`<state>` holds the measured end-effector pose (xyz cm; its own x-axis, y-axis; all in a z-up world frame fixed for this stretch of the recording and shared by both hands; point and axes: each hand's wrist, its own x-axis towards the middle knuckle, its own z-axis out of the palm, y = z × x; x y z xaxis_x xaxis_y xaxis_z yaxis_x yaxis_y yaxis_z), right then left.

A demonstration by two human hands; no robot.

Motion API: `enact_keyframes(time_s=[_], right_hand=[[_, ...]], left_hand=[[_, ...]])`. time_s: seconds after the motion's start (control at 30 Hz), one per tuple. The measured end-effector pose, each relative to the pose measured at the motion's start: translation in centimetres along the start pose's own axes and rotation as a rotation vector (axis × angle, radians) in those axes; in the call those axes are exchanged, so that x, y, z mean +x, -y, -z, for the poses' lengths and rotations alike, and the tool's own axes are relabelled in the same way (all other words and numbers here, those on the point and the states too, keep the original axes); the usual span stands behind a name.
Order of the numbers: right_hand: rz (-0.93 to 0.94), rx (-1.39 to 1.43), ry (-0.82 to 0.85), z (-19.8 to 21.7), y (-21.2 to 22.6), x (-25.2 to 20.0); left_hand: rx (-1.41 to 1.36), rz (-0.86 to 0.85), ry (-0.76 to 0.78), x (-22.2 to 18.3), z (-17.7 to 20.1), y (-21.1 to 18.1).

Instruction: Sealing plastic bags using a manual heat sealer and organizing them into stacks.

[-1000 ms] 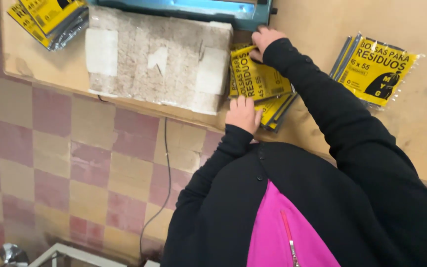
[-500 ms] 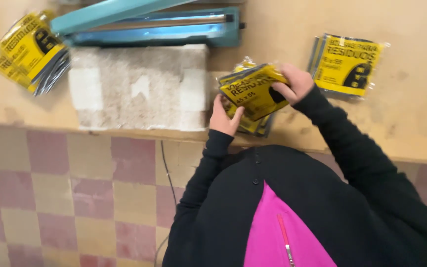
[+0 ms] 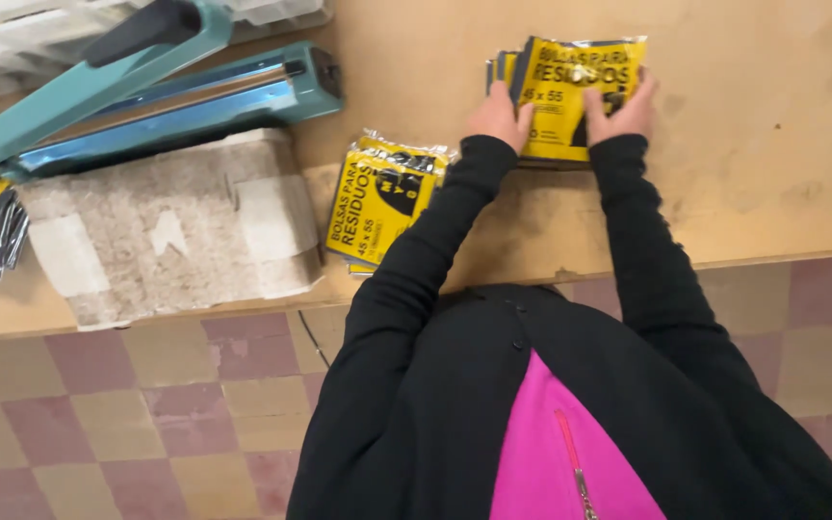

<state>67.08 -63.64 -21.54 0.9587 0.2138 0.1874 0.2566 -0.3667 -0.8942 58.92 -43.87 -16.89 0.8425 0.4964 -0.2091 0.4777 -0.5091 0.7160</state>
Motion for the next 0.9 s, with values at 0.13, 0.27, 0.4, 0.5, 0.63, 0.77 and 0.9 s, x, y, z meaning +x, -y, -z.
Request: enact_keyframes(time_s=[0.13,0.27,0.4,0.5,0.63,0.77,0.9], right_hand=[[-0.105,-0.290,0.100,-1.0,0.3,0.4],[-0.130,-0.511,0.137,-1.7,-1.3,-0.1],[-0.288,-0.489,0.192,-1.0,-1.3,0.3],[0.157,-0.600,0.134,0.0,-0.7,0.6],[0.253,-0.438,0.136,-1.6,10.1,-0.4],[0.561,-0.100,0.632,-8.7,16.4,-5.2],[0.551,-0.176,0.774,-14.9,19.3,-7.5]], left_hand=[[0.125,-0.021,-0.057,1.2,-1.9,1.9],[0.111,-0.039,-0.096,0.8,-2.7,3.0],[0.089,-0.003,-0.125,0.7,-2.7,3.0],[0.150,0.019,-0.206,-3.3,2.1,2.3],[0.095,-0.110,-0.260,-12.9,11.7,1.8],[0.081,0.141,-0.318,-23.7,16.9,7.2],[-0.326,0.227,-0.446,-28.7,13.2,17.3]])
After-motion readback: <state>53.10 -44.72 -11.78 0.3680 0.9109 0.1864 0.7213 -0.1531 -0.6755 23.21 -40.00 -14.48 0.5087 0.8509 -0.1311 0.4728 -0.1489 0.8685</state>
